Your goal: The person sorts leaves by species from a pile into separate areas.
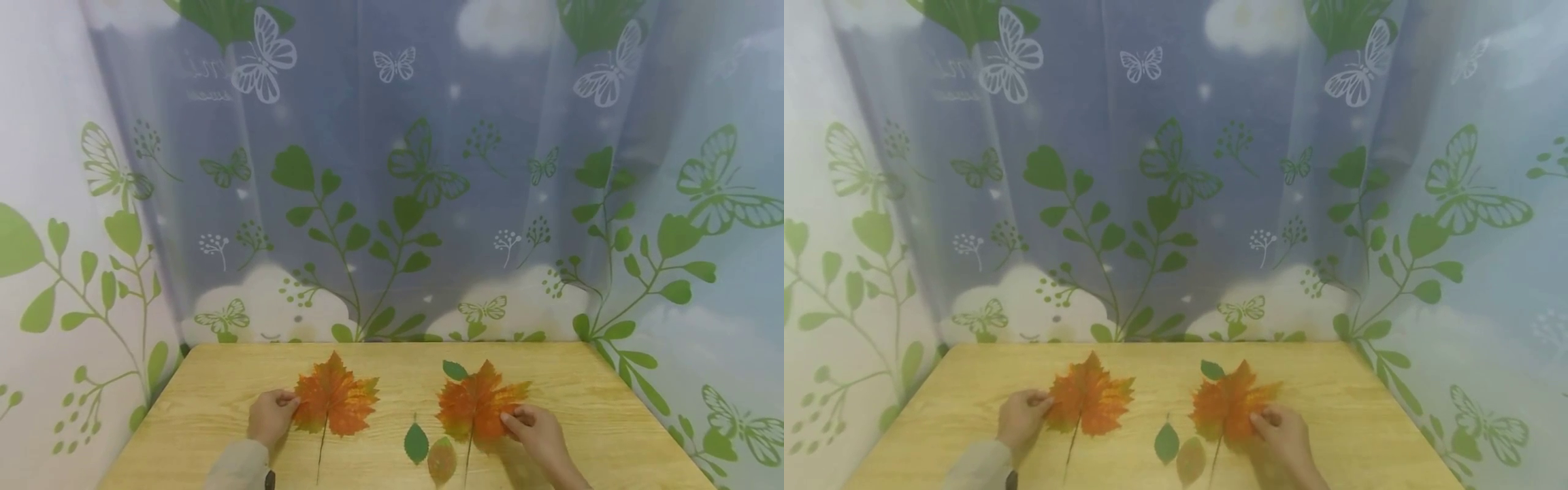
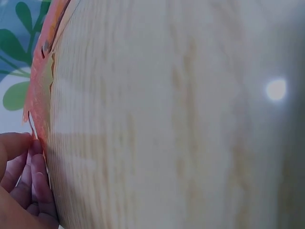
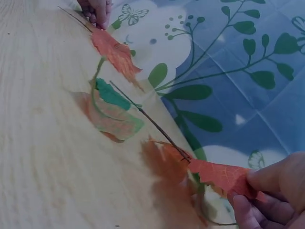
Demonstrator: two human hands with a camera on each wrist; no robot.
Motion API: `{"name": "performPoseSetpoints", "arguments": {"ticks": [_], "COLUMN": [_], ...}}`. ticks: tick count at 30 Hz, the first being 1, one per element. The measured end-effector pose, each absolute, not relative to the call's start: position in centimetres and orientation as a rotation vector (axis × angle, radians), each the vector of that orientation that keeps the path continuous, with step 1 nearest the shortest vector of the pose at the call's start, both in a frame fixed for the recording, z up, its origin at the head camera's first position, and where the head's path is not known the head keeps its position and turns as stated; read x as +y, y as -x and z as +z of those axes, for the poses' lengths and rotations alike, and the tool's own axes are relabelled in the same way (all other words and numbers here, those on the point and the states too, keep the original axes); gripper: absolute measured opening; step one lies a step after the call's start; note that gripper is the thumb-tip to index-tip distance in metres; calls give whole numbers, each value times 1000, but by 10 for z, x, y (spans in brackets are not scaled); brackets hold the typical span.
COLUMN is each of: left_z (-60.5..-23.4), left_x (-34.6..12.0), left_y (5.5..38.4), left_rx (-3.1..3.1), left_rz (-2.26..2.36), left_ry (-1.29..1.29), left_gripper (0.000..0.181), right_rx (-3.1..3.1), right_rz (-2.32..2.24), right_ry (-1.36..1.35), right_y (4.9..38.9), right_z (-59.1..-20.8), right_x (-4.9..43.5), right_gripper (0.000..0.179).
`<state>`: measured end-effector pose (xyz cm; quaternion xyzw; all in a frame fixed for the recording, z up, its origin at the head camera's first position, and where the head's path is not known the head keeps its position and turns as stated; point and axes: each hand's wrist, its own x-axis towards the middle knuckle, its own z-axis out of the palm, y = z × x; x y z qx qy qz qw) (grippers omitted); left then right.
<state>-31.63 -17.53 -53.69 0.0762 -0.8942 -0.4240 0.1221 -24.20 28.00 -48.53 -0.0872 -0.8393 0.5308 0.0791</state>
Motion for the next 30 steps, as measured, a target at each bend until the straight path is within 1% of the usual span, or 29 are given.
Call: {"name": "performPoseSetpoints", "arguments": {"ticks": [6,12,18,25,30], "left_z": [-531,-527,-527,-525,-528], "left_x": [-174,-174,-174,-171,-171], "left_y": [313,312,314,314,316], "left_rx": [-2613,-2632,-2644,-2649,-2650], "left_rz": [-1257,-1252,-1280,-1294,-1291], "left_ry": [-242,-266,-263,-300,-322], "left_gripper": [16,28,21,21,19], "right_rx": [-2498,-2574,-2620,-2623,-2595], "right_rz": [1531,1372,1289,1277,1273], "right_ry": [184,98,67,20,-14], "right_y": [246,248,247,250,252], "right_z": [-462,-443,-428,-411,-394], "right_x": [277,279,278,272,258], "right_gripper": [13,18,15,19,22]}}
